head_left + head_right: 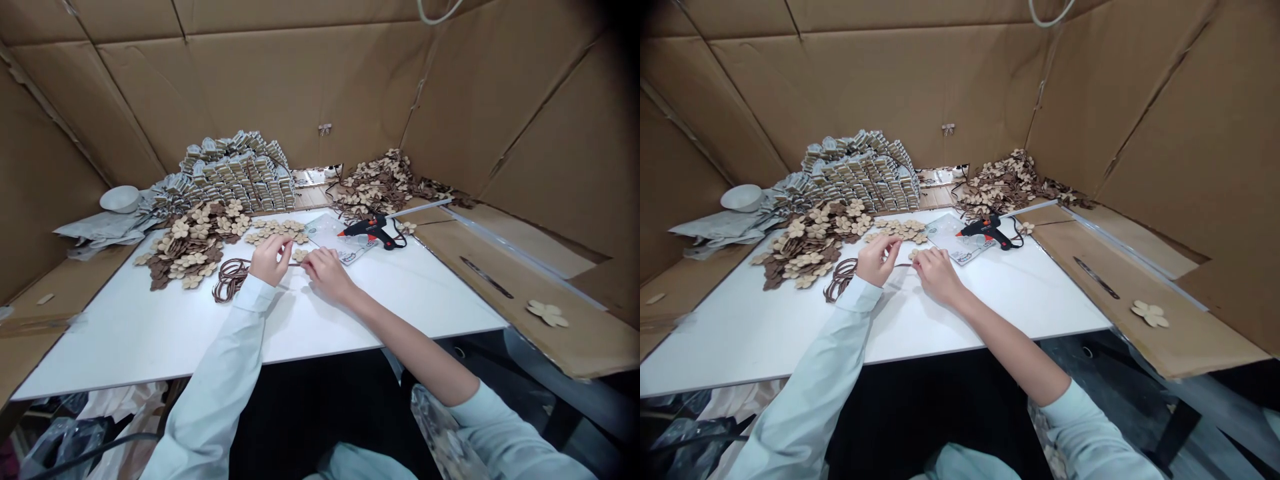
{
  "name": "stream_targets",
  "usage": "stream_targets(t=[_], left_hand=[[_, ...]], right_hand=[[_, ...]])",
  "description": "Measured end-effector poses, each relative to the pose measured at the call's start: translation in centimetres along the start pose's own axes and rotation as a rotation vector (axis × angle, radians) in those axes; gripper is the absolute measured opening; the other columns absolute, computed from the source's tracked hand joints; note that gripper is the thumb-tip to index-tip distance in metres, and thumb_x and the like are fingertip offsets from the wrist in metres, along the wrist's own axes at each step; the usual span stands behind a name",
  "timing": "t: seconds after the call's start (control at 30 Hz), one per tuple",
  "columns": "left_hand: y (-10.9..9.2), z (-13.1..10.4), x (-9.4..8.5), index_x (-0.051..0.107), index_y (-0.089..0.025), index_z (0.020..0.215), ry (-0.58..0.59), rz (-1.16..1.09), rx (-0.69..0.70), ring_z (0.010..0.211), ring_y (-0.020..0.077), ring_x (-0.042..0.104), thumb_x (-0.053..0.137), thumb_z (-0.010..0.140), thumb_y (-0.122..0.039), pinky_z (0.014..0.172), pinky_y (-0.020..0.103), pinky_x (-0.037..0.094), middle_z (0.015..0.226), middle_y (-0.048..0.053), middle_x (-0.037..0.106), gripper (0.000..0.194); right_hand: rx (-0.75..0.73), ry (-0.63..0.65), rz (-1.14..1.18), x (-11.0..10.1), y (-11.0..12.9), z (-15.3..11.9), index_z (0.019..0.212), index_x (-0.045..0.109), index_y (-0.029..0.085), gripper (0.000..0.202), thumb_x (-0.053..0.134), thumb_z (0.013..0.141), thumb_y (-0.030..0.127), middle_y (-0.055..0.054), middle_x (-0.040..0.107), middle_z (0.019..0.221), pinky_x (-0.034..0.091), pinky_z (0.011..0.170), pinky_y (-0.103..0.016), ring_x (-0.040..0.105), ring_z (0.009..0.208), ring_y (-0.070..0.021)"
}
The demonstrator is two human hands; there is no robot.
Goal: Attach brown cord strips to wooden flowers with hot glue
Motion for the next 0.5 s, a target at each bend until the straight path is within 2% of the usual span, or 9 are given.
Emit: stream_targets(t=[0.1,0.23,0.33,0.5], left_hand=[[-0.5,-0.2,1.1,0.055,-0.017,0.098,0.033,-0.021,0.054,0.082,0.0143,0.052,0.038,0.082,-0.031,0.078,0.026,0.039,0.092,0.006,0.06,0.027],[-1.0,-0.4,3.0,0.056,-0.017,0.101,0.113,0.02,0.132,0.096,0.0194,0.048,0.047,0.078,-0.028,0.088,0.034,0.034,0.098,0.007,0.061,0.027],[-0.3,-0.3,3.5,0.059,-0.017,0.093,0.127,-0.007,0.069,0.089,0.0177,0.052,0.043,0.08,-0.025,0.082,0.032,0.039,0.09,0.007,0.064,0.022],[1.1,-0.3,2.3,0.062,-0.019,0.088,0.012,-0.128,-0.121,0.08,0.0144,0.057,0.046,0.079,-0.029,0.075,0.027,0.044,0.089,0.005,0.065,0.021]], right_hand=[[0.118,-0.109,0.113,-1.3,-1.7,0.0,0.078,0.05,0.018,0.017,0.036,0.085,0.024,-0.006,0.056,0.078,0.033,0.072,-0.032,0.043,0.08,-0.0196],[0.137,-0.205,0.144,-2.7,-2.4,-0.1,0.079,0.05,0.018,0.018,0.035,0.085,0.026,-0.007,0.055,0.078,0.034,0.074,-0.032,0.042,0.081,-0.02],[0.144,-0.246,0.147,-3.4,-2.6,-0.2,0.078,0.049,0.017,0.017,0.036,0.085,0.026,-0.006,0.054,0.077,0.035,0.074,-0.032,0.042,0.08,-0.0195],[0.127,-0.273,0.154,-3.7,-2.2,-0.3,0.078,0.05,0.018,0.017,0.036,0.085,0.025,-0.006,0.054,0.075,0.036,0.074,-0.032,0.042,0.078,-0.0191]])
Point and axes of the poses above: each hand's wrist, its own z-axis towards the middle knuckle, its own x-axis out of the palm, y = z × x, the point moved 8 cm from there along z, towards the middle knuckle
